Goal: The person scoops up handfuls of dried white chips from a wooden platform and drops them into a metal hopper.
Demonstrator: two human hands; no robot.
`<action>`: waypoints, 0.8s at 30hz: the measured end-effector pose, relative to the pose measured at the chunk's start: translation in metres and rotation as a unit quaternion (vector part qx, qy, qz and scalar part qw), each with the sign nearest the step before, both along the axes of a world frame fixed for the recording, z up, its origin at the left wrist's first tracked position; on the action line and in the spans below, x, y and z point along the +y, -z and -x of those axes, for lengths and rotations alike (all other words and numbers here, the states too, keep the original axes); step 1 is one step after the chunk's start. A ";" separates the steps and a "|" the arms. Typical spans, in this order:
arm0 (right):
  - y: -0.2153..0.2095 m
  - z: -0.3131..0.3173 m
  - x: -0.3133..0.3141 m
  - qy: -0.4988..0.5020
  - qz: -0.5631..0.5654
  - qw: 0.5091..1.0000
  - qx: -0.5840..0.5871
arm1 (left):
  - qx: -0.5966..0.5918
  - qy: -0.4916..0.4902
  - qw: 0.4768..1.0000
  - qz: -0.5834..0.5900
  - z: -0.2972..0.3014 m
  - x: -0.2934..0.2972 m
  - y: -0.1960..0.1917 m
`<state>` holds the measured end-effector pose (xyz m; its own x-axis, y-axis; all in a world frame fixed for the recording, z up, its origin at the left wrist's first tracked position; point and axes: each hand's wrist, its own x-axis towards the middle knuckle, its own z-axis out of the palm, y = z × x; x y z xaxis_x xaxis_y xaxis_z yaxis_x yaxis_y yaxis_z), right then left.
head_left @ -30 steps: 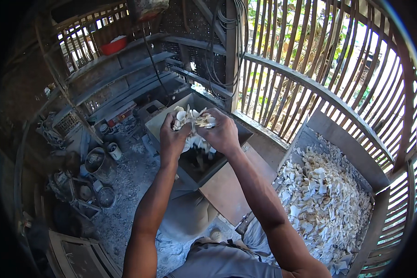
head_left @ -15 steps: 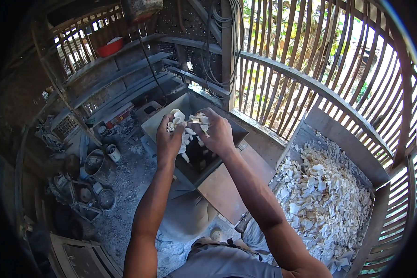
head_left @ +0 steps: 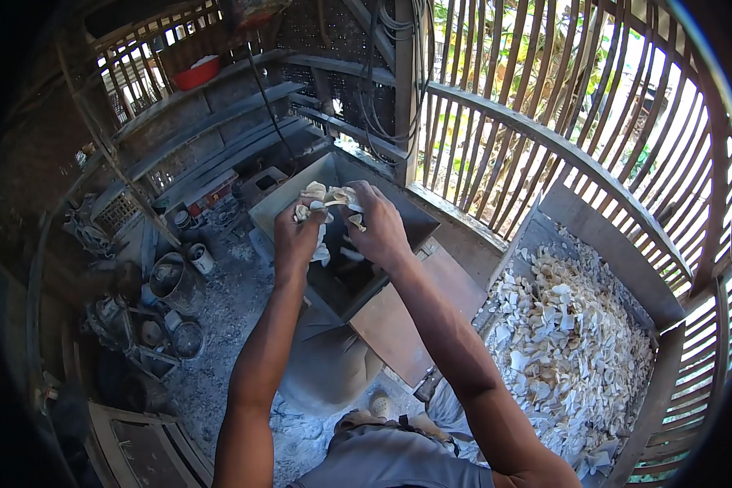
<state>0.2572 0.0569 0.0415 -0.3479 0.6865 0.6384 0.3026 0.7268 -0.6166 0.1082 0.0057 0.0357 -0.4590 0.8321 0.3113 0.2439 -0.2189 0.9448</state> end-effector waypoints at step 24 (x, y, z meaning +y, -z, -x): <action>-0.004 -0.001 0.002 0.005 0.031 0.999 -0.026 | 0.033 -0.043 0.996 0.064 -0.011 -0.005 -0.016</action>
<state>0.2581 0.0593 0.0452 -0.3732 0.7282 0.5749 0.3425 0.6840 -0.6440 0.1190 0.0011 0.0519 -0.5129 0.8252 0.2368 0.3183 -0.0733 0.9451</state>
